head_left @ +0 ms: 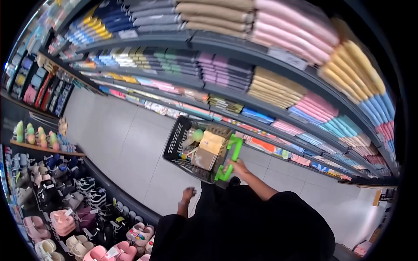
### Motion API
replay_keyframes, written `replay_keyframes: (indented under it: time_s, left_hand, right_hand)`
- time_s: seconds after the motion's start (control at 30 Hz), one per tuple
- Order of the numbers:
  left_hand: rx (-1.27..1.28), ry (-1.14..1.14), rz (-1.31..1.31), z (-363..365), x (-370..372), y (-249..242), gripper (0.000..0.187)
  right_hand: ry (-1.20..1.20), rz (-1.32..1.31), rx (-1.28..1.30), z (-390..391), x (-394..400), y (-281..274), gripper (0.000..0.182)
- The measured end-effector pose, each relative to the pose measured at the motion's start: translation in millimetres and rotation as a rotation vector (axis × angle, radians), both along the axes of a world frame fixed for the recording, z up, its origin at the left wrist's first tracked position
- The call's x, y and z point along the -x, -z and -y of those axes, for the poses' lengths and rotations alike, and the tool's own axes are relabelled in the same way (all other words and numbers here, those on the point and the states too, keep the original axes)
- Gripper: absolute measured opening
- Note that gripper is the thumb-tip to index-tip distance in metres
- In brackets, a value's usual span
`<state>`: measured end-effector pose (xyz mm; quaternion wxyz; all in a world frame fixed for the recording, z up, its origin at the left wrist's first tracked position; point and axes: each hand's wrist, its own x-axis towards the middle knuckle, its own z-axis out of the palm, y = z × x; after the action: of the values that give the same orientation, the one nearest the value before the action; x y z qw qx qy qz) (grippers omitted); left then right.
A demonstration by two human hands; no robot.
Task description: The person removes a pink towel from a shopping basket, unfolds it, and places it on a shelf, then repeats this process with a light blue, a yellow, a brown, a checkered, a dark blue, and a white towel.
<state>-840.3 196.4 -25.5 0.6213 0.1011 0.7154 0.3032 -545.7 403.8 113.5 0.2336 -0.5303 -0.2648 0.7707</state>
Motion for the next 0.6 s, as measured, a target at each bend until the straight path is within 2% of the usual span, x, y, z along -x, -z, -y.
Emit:
replay_keyframes:
  time_s: [0.07, 0.17, 0.3, 0.43, 0.5, 0.53, 0.57, 0.6]
  left_hand:
    - [-0.013, 0.026, -0.052, -42.8, 14.0, -15.8, 0.031]
    - [-0.167, 0.039, -0.008, -94.0, 37.5, -6.3, 0.025]
    - [-0.212, 0.135, -0.025, -140.0, 61.7, 60.5, 0.024]
    - [-0.137, 0.194, 0.073, -181.4, 73.3, 117.4, 0.025]
    - [-0.13, 0.35, -0.062, -194.5, 78.2, 170.9, 0.029]
    - [-0.167, 0.297, -0.113, -196.2, 74.3, 216.0, 0.03]
    - [-0.161, 0.299, -0.091, -203.2, 73.6, 239.7, 0.03]
    - [-0.164, 0.381, -0.145, -217.1, 72.8, 261.0, 0.029]
  right_hand:
    - [0.066, 0.085, 0.023, 2.6, 1.5, -10.3, 0.023]
    - [0.146, 0.202, -0.008, 1.7, 8.8, -2.4, 0.021]
    - [0.32, 0.288, 0.006, 2.7, 37.6, -4.7, 0.018]
    - [0.472, 0.461, -0.017, -1.0, 55.3, -7.7, 0.018]
    - [0.425, 0.557, -0.038, -0.6, 54.2, -6.6, 0.02]
    - [0.459, 0.597, -0.007, -6.5, 62.9, -14.8, 0.022]
    - [0.437, 0.636, -0.024, -6.9, 63.5, -14.3, 0.022]
    - [0.454, 0.654, -0.012, -8.3, 65.5, -14.6, 0.022]
